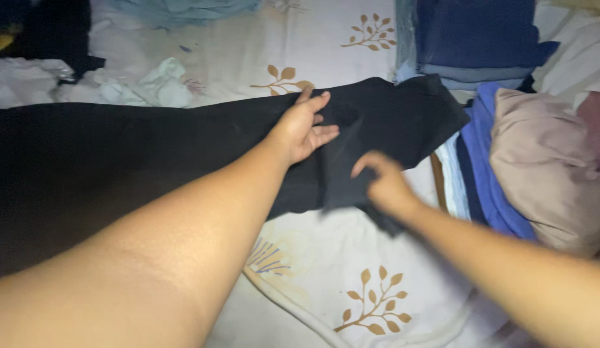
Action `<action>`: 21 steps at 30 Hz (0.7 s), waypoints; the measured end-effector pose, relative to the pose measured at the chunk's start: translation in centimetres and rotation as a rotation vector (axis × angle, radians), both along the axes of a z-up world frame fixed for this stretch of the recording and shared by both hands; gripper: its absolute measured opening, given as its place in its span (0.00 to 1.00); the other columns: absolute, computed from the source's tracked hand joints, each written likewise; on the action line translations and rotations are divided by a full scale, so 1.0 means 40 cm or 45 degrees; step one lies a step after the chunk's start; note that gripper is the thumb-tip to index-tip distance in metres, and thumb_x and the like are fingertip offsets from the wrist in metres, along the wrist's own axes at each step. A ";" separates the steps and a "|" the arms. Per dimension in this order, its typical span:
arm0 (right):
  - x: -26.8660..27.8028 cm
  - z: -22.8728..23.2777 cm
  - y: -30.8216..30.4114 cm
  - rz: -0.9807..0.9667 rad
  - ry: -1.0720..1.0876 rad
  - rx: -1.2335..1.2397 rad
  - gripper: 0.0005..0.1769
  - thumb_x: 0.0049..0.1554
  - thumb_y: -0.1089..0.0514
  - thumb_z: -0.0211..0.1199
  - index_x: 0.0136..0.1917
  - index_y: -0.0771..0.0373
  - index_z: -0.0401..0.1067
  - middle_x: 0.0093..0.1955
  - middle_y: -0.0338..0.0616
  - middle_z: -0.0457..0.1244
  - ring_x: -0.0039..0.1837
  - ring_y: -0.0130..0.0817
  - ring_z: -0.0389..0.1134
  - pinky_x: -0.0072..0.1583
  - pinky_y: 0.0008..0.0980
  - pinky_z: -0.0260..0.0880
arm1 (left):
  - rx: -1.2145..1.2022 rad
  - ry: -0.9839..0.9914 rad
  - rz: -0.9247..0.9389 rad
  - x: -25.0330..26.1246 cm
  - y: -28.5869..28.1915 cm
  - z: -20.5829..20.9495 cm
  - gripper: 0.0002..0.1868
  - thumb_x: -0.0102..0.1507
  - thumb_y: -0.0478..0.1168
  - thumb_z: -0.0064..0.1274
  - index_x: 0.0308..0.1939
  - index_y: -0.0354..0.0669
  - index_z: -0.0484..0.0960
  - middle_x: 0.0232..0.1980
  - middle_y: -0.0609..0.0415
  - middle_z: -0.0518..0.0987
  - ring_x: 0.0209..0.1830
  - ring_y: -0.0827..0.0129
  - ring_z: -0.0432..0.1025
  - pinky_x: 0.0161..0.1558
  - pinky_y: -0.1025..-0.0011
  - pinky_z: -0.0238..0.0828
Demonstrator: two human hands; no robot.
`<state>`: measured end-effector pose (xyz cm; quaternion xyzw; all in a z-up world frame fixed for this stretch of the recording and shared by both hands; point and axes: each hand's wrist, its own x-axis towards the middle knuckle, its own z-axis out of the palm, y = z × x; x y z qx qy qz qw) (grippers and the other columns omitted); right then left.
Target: The person folds black pants and a white long-sleeved shirt by hand on a bed.
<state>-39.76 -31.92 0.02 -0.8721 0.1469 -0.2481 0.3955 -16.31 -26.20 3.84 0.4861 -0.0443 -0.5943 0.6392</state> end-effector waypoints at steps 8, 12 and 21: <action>-0.060 0.091 -0.421 -0.767 0.233 1.038 0.23 0.59 0.49 0.53 0.65 0.60 0.67 0.57 0.53 0.67 0.51 0.41 0.72 0.54 0.47 0.73 | 0.354 -0.622 -0.336 -0.047 -0.003 -0.036 0.48 0.63 0.50 0.52 0.81 0.58 0.40 0.78 0.43 0.61 0.71 0.44 0.64 0.64 0.50 0.67; -0.075 0.096 -0.450 -1.124 0.684 1.075 0.43 0.65 0.22 0.34 0.69 0.58 0.66 0.59 0.56 0.68 0.65 0.57 0.65 0.66 0.53 0.63 | 0.442 -0.955 -0.467 -0.048 0.013 -0.160 0.43 0.63 0.46 0.57 0.78 0.42 0.54 0.75 0.39 0.66 0.72 0.54 0.65 0.67 0.63 0.62; -0.115 -0.077 -0.453 -0.892 0.132 -0.435 0.48 0.33 0.63 0.81 0.65 0.75 0.65 0.57 0.62 0.66 0.55 0.54 0.67 0.57 0.48 0.69 | 0.868 -1.746 0.002 0.100 0.056 -0.156 0.22 0.55 0.40 0.61 0.55 0.49 0.82 0.73 0.41 0.61 0.64 0.44 0.64 0.59 0.55 0.65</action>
